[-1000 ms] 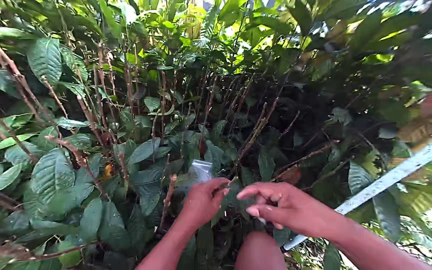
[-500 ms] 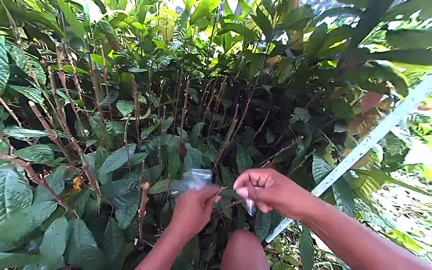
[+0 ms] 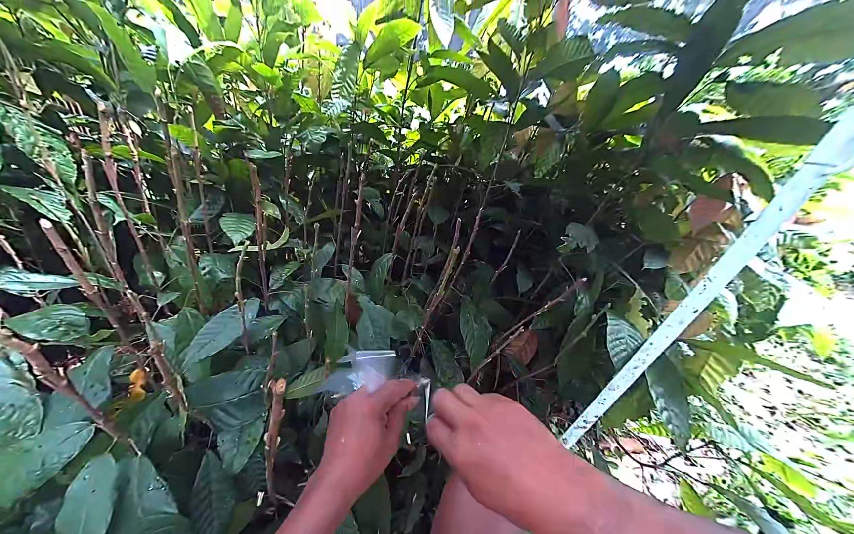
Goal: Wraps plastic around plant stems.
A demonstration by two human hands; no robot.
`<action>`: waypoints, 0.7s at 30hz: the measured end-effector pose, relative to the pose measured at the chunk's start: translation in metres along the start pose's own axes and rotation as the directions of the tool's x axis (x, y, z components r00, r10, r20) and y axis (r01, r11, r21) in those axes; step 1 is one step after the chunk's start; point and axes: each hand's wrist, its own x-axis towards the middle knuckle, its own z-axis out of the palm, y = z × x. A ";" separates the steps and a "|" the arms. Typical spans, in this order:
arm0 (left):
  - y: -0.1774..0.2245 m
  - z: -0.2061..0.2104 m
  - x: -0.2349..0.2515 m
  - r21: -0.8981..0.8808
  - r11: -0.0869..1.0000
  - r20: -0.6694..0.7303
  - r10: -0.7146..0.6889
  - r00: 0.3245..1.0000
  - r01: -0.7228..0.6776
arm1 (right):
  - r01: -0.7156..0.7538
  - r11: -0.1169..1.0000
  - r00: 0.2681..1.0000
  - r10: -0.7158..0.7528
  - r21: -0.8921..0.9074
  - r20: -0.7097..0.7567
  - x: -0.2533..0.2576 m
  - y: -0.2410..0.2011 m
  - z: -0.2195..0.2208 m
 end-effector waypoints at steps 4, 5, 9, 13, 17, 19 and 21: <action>0.015 0.004 -0.010 -0.125 0.992 0.166 0.039 0.985 -0.018 | -0.004 0.991 0.986 -0.018 0.135 0.164 0.039 0.037 -0.015; 0.013 0.002 -0.011 -0.218 0.975 0.161 0.004 0.987 0.032 | -0.061 0.965 0.976 0.005 0.254 0.218 0.042 0.055 0.000; 0.002 -0.015 -0.001 -0.497 0.834 0.018 -0.265 0.964 0.239 | -0.041 0.898 0.997 0.008 0.439 0.078 0.022 0.026 0.049; 0.002 -0.006 0.003 -0.504 0.840 -0.025 -0.247 0.969 0.201 | 0.183 0.907 0.949 -0.264 0.380 0.173 0.004 -0.043 0.022; 0.002 0.008 -0.010 -0.458 0.889 -0.038 -0.011 0.999 -0.008 | 0.064 0.949 0.974 0.008 0.308 -0.226 0.029 0.005 -0.005; 0.001 0.004 -0.012 -0.534 0.845 -0.006 -0.050 0.999 0.039 | -0.158 0.761 0.953 0.284 0.629 -0.103 0.038 0.037 0.011; -0.004 -0.002 -0.012 -0.588 0.806 -0.028 -0.092 0.995 0.059 | -0.276 0.309 0.930 0.326 0.910 0.172 0.035 0.040 0.035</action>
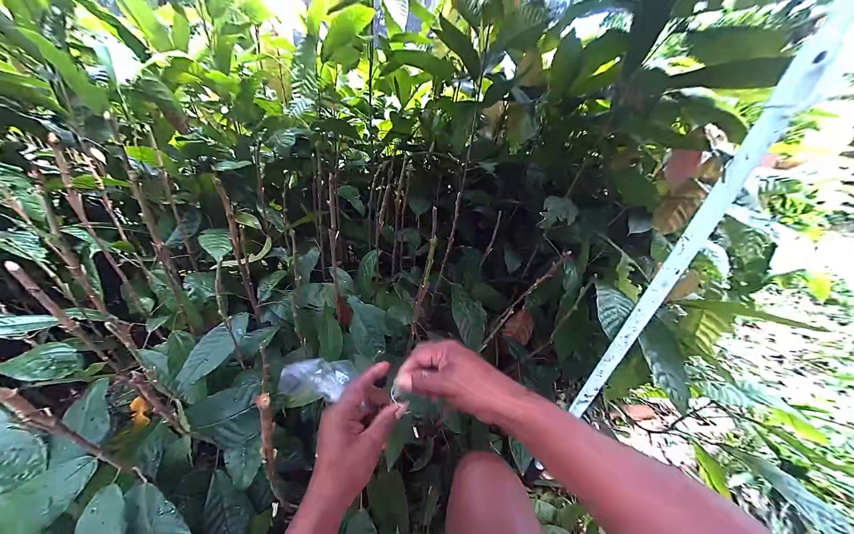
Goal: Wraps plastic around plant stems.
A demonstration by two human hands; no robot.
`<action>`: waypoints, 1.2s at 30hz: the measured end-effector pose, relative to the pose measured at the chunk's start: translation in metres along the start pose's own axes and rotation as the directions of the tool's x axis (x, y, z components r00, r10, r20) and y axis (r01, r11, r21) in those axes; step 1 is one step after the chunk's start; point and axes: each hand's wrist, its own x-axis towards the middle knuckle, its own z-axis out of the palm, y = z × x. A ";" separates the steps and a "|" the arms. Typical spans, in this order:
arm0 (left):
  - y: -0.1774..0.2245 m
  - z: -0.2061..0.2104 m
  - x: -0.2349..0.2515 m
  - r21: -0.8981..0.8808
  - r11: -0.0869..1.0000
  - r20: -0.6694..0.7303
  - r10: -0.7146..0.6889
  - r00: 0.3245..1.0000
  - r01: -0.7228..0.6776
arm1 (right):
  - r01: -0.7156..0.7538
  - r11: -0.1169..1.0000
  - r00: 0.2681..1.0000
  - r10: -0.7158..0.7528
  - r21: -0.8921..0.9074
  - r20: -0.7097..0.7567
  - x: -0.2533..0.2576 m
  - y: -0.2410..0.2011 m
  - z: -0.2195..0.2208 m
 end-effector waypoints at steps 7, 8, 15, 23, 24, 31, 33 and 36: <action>-0.003 -0.001 0.002 -0.044 0.998 -0.071 0.037 0.997 -0.041 | 0.060 0.997 0.975 -0.050 0.038 -0.218 -0.014 0.012 0.038; -0.001 0.000 0.003 -0.062 0.998 -0.042 -0.015 0.999 0.013 | 0.051 0.999 0.950 -0.051 -0.007 -0.307 -0.011 0.013 0.040; 0.007 -0.010 0.001 -0.172 0.980 0.010 -0.099 0.995 0.100 | 0.387 0.538 0.658 -0.730 -0.749 -0.184 -0.021 0.042 0.036; 0.028 -0.014 -0.005 0.237 0.972 0.071 -0.019 0.997 0.001 | 0.599 0.783 0.801 -0.584 -0.170 0.133 -0.077 0.012 0.053; 0.040 -0.016 -0.010 0.366 0.928 0.133 0.024 0.991 -0.071 | 0.583 0.791 0.808 -0.587 -0.184 0.039 -0.078 0.009 0.044; 0.111 -0.038 -0.044 0.467 0.860 0.411 -0.003 0.912 -0.208 | 0.484 0.868 0.794 -0.488 -0.109 -0.363 -0.094 -0.039 0.040; 0.113 -0.032 -0.052 0.503 0.842 0.441 -0.053 0.896 -0.197 | 0.462 0.881 0.803 -0.463 -0.098 -0.375 -0.086 -0.046 0.060; 0.106 -0.027 -0.070 0.497 0.849 0.483 -0.097 0.870 -0.181 | 0.536 0.840 0.749 -0.424 0.087 -0.510 -0.078 -0.039 0.081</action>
